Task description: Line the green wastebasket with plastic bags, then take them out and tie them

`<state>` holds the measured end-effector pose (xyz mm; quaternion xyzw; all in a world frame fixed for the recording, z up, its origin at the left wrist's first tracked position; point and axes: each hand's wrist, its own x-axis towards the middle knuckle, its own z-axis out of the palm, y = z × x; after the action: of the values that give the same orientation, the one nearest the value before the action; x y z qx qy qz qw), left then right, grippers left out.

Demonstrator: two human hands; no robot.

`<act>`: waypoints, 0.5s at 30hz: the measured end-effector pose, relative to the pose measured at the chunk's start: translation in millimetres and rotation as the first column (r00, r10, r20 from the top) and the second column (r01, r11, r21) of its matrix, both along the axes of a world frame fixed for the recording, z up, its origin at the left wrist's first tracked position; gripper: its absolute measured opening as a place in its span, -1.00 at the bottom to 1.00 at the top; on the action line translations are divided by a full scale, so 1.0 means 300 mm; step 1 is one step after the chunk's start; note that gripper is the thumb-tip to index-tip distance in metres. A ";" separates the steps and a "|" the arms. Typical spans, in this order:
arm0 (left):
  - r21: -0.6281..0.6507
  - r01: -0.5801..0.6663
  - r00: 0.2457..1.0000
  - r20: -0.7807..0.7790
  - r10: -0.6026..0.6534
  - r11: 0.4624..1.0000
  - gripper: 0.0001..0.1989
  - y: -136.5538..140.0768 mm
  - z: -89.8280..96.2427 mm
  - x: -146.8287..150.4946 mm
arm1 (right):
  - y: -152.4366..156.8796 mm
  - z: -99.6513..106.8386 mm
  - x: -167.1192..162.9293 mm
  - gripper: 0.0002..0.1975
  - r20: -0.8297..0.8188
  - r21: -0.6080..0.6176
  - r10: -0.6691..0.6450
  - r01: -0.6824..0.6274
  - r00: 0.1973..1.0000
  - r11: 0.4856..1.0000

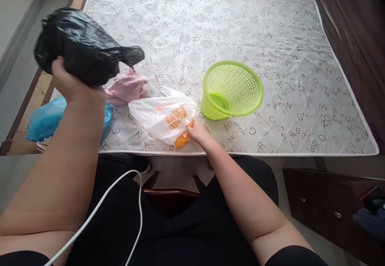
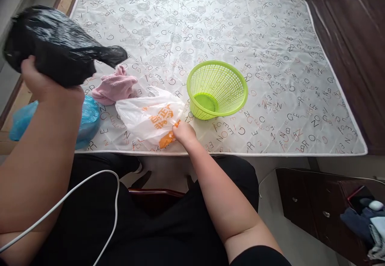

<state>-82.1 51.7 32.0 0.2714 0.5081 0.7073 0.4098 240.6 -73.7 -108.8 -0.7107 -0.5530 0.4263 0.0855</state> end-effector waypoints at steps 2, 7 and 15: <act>0.016 0.094 0.989 0.110 -0.095 0.995 -0.59 -0.012 -0.025 0.066 | -0.015 0.019 -0.020 -0.83 -0.015 -0.061 0.060 -0.060 0.998 0.996; -0.040 0.342 0.910 0.263 -0.321 0.939 -0.78 -0.029 -0.147 0.207 | -0.018 0.066 -0.048 -0.74 -0.267 -0.346 -0.141 0.042 0.953 0.937; -0.599 0.435 0.734 -0.197 -0.650 0.672 -0.51 -0.109 -0.295 0.278 | -0.023 0.092 -0.077 -0.85 -0.540 -0.476 -0.538 0.292 0.648 0.829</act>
<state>1.3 18.9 -56.5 0.4294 0.6422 0.3159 0.5508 217.3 -80.6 -81.1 -0.6279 -0.2219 0.7052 0.2434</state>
